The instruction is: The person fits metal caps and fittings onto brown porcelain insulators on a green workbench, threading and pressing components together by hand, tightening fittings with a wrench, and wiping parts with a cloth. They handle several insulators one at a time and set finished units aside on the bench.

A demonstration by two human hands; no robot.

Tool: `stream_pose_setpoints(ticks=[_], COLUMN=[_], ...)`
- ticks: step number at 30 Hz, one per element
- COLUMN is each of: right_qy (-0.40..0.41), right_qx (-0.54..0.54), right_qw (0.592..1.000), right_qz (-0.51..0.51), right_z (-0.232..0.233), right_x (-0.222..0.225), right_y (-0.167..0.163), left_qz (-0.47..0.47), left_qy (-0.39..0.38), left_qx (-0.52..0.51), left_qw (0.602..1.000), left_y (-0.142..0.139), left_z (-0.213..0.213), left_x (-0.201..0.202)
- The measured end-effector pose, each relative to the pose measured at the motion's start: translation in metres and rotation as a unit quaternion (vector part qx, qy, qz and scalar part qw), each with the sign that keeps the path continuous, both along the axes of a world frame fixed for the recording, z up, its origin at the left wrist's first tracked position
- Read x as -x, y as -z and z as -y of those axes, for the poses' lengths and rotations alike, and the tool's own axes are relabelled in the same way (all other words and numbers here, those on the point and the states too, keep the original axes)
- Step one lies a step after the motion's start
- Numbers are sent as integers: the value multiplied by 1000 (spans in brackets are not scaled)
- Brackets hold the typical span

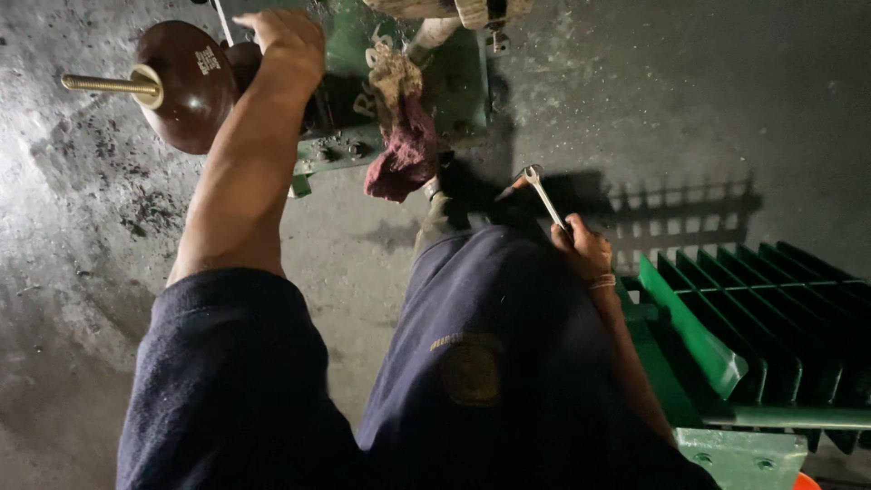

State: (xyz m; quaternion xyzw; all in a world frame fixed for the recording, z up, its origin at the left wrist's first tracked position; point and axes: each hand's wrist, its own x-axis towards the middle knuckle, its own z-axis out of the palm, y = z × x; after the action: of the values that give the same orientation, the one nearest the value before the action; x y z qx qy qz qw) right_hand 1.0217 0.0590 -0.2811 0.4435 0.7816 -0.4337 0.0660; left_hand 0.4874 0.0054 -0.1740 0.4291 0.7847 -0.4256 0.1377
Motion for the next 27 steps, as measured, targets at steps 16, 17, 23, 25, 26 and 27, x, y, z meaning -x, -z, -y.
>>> stream_pose_setpoints(ticks=[16,17,23,25,26,27], right_qy=[-4,-12,-14,-14,-22,-29], right_qx=[14,13,7,-6,-5,-3], right_qw=[1000,1000,1000,1000,1000,1000], right_qz=[-23,-24,-14,-6,-7,-7], right_z=[4,4,0,0,0,1], right_x=[-18,-17,-10,-7,-7,-5], right_y=[17,17,18,17,18,18], left_qz=[-10,-8,3,5,4,3], left_qy=[-118,-117,-83,-87,-93,-98], left_qx=[76,66,50,50,48,46], left_qw=[990,991,995,995,994,994], left_y=[13,14,15,12,10,8], left_z=[-4,-3,0,0,-1,-2], left_x=[3,3,-7,-8,-7,-5])
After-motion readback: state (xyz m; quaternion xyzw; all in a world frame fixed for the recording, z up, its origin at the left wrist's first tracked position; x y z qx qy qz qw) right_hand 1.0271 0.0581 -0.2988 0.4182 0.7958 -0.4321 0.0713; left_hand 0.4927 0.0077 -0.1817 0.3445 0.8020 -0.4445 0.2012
